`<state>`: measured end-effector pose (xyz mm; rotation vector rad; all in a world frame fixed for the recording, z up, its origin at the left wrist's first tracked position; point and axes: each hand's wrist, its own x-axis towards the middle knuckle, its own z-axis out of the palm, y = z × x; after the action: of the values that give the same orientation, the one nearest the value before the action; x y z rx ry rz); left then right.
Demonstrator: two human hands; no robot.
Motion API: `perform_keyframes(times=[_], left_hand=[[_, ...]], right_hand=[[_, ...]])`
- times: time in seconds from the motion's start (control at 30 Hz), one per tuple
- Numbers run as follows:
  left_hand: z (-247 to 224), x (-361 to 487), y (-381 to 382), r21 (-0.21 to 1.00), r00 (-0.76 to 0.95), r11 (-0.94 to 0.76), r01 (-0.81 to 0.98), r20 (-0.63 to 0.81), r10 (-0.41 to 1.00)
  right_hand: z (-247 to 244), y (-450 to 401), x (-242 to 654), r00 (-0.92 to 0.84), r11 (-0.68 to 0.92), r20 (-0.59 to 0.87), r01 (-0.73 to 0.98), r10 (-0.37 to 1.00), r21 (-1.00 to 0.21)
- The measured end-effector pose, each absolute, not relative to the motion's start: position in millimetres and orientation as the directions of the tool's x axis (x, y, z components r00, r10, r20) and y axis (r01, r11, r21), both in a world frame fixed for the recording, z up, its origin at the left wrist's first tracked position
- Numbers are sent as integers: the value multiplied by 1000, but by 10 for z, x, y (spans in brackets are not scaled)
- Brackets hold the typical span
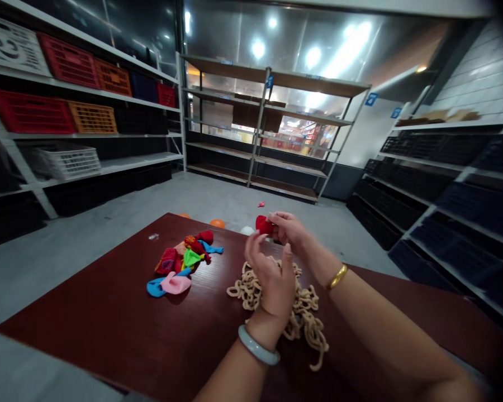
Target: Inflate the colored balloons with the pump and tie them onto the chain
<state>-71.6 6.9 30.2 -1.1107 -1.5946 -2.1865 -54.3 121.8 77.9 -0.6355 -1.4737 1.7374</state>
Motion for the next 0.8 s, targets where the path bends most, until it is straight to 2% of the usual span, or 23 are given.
perform_keyframes(times=[0.1, 0.27, 0.4, 0.5, 0.57, 0.67, 0.73, 0.8], left_hand=[[251, -765, 196, 747, -666, -289, 599, 665, 337], [143, -761, 308, 803, -477, -245, 543, 535, 698], [83, -723, 319, 816, -351, -221, 535, 452, 820], [24, -650, 358, 862, -274, -224, 454, 374, 886], [-3, -569, 377, 917, -208, -225, 330, 303, 930], [13, -427, 339, 992, -50, -129, 6, 129, 990], [60, -357, 273, 970, 96, 17, -242, 7, 995], [110, -330, 211, 885, 194, 146, -442, -64, 979]], right_hand=[[842, 1161, -198, -650, -73, 97, -230, 754, -970], [855, 1030, 232, -598, -18, 102, -191, 795, -981], [886, 958, 493, -544, -40, 46, -144, 838, -989], [889, 955, 678, -539, -102, -3, -155, 842, -983], [876, 963, 792, -519, -139, -25, -182, 854, -973], [860, 975, 958, -462, -132, 13, -279, 887, -951], [842, 987, 1093, -437, -90, 80, -356, 896, -930], [785, 1002, 1271, -400, -16, 127, -335, 908, -942]])
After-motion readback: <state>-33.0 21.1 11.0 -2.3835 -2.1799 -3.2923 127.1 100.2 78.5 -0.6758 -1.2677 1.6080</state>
